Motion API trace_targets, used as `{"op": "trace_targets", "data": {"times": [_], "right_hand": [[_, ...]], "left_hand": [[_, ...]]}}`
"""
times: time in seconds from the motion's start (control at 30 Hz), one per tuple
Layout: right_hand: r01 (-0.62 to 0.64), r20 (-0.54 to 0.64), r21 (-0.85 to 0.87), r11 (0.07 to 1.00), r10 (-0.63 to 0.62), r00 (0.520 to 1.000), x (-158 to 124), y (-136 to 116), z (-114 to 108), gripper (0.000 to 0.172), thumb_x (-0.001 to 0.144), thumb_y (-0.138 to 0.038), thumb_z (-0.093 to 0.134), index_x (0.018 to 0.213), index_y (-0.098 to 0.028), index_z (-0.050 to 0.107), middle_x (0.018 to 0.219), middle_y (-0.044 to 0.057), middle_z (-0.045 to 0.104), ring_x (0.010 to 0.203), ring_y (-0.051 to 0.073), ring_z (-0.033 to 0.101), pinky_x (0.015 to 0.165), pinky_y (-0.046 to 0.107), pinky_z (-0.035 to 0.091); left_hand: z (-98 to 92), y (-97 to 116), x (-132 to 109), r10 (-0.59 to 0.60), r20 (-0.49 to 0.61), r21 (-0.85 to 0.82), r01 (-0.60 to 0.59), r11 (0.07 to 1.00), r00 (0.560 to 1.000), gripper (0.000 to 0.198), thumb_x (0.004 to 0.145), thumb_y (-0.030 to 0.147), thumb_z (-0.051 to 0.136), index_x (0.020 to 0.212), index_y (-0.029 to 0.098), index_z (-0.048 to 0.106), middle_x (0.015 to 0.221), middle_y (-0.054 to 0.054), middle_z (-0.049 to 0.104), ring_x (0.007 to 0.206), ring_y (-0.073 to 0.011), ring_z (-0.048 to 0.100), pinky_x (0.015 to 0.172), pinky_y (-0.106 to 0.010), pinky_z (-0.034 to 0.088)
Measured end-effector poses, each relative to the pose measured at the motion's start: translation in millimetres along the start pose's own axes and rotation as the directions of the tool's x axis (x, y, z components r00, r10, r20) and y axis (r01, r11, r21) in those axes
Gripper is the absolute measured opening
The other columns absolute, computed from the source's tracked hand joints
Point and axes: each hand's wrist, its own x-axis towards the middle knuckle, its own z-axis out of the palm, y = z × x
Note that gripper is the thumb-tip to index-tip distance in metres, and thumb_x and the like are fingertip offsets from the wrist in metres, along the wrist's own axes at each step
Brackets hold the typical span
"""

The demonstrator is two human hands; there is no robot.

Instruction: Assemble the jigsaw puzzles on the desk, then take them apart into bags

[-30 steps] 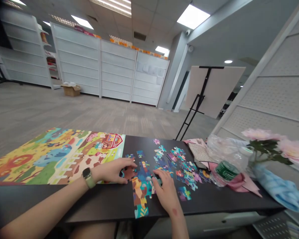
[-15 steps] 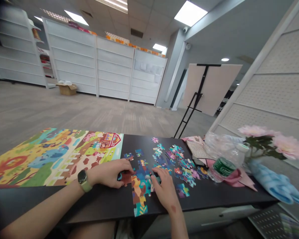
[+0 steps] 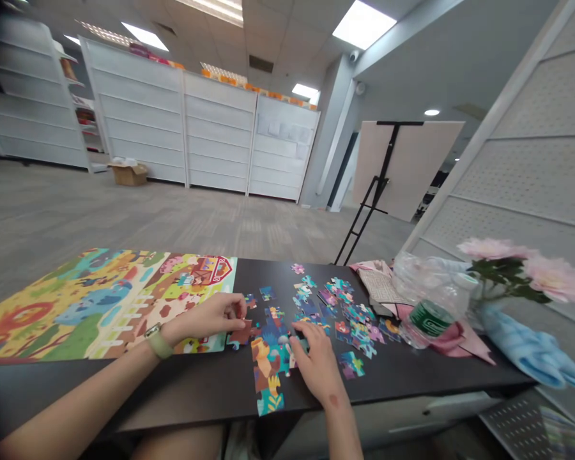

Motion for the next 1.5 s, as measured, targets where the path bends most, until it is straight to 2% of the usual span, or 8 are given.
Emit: {"op": "trace_targets", "data": {"times": [0.1,0.2,0.37,0.6,0.83,0.97,1.17,1.5], "right_hand": [[0.002,-0.008,-0.004,1.000,-0.002,1.000,0,2,1,0.030,0.092,-0.037,0.049,0.115,-0.026,0.065,0.123,0.008,0.065,0.121,0.026,0.056,0.106,0.046,0.042],[0.004,-0.028,-0.003,1.000,-0.005,1.000,-1,3,2,0.030,0.092,-0.037,0.050,0.114,-0.026,0.066,0.123,0.008,0.066,0.120,0.026,0.057,0.105,0.045,0.043],[0.012,-0.038,-0.010,1.000,-0.012,0.999,-1,3,2,0.030,0.091,-0.037,0.052,0.115,-0.026,0.066,0.122,0.008,0.067,0.119,0.027,0.058,0.104,0.045,0.044],[-0.006,-0.025,-0.007,1.000,0.006,1.000,-1,2,1,0.030,0.092,-0.037,0.051,0.114,-0.025,0.066,0.123,0.007,0.066,0.121,0.026,0.057,0.106,0.045,0.043],[0.001,-0.039,-0.001,1.000,-0.001,0.999,-1,3,2,0.029,0.091,-0.037,0.052,0.113,-0.027,0.066,0.122,0.007,0.067,0.119,0.027,0.058,0.104,0.046,0.044],[0.008,-0.033,-0.003,1.000,-0.008,0.999,-1,2,2,0.029,0.092,-0.038,0.051,0.114,-0.027,0.066,0.122,0.007,0.067,0.119,0.026,0.058,0.104,0.045,0.044],[0.005,-0.015,-0.018,1.000,-0.006,1.000,-1,3,3,0.030,0.093,-0.037,0.050,0.117,-0.026,0.064,0.124,0.007,0.066,0.121,0.026,0.055,0.106,0.046,0.042],[-0.001,-0.002,-0.015,1.000,0.001,1.000,-1,2,2,0.029,0.093,-0.036,0.049,0.116,-0.025,0.064,0.124,0.008,0.065,0.122,0.026,0.054,0.106,0.046,0.040]], "left_hand": [[1.4,-4,1,-0.040,-0.013,0.010,0.040,0.999,0.999,0.023,0.077,0.031,0.071,0.091,0.019,0.058,0.077,0.001,0.065,0.067,-0.0151,0.063,0.058,-0.022,0.045],[2.6,-4,1,-0.059,0.018,0.093,0.057,0.994,0.998,0.026,0.075,0.030,0.072,0.097,0.019,0.064,0.077,0.001,0.067,0.067,-0.0156,0.064,0.060,-0.022,0.045],[4.5,-3,0,0.011,0.111,0.239,-0.038,0.970,0.994,0.016,0.079,0.029,0.066,0.090,0.020,0.073,0.076,0.000,0.070,0.068,-0.0153,0.063,0.060,-0.021,0.042],[6.4,-5,-2,0.093,0.056,0.453,-0.108,0.885,0.994,0.014,0.076,0.029,0.067,0.086,0.021,0.071,0.083,-0.003,0.068,0.074,-0.0188,0.061,0.063,-0.025,0.041],[10.6,2,-3,0.115,0.065,0.427,-0.132,0.894,0.991,0.032,0.076,0.045,0.075,0.097,0.022,0.069,0.094,-0.004,0.067,0.084,-0.0214,0.062,0.073,-0.027,0.044],[13.2,1,-2,0.101,0.085,0.357,-0.125,0.926,0.991,0.029,0.075,0.040,0.078,0.095,0.021,0.070,0.089,-0.003,0.067,0.080,-0.0192,0.061,0.070,-0.025,0.044],[13.4,-1,0,0.152,0.106,0.303,-0.178,0.936,0.983,0.023,0.079,0.041,0.077,0.088,0.020,0.074,0.089,-0.004,0.066,0.083,-0.0189,0.062,0.072,-0.025,0.044],[12.8,12,-2,0.124,0.125,0.396,-0.164,0.903,0.984,0.018,0.075,0.034,0.077,0.082,0.019,0.070,0.091,-0.004,0.065,0.083,-0.0202,0.063,0.076,-0.027,0.046]]}}
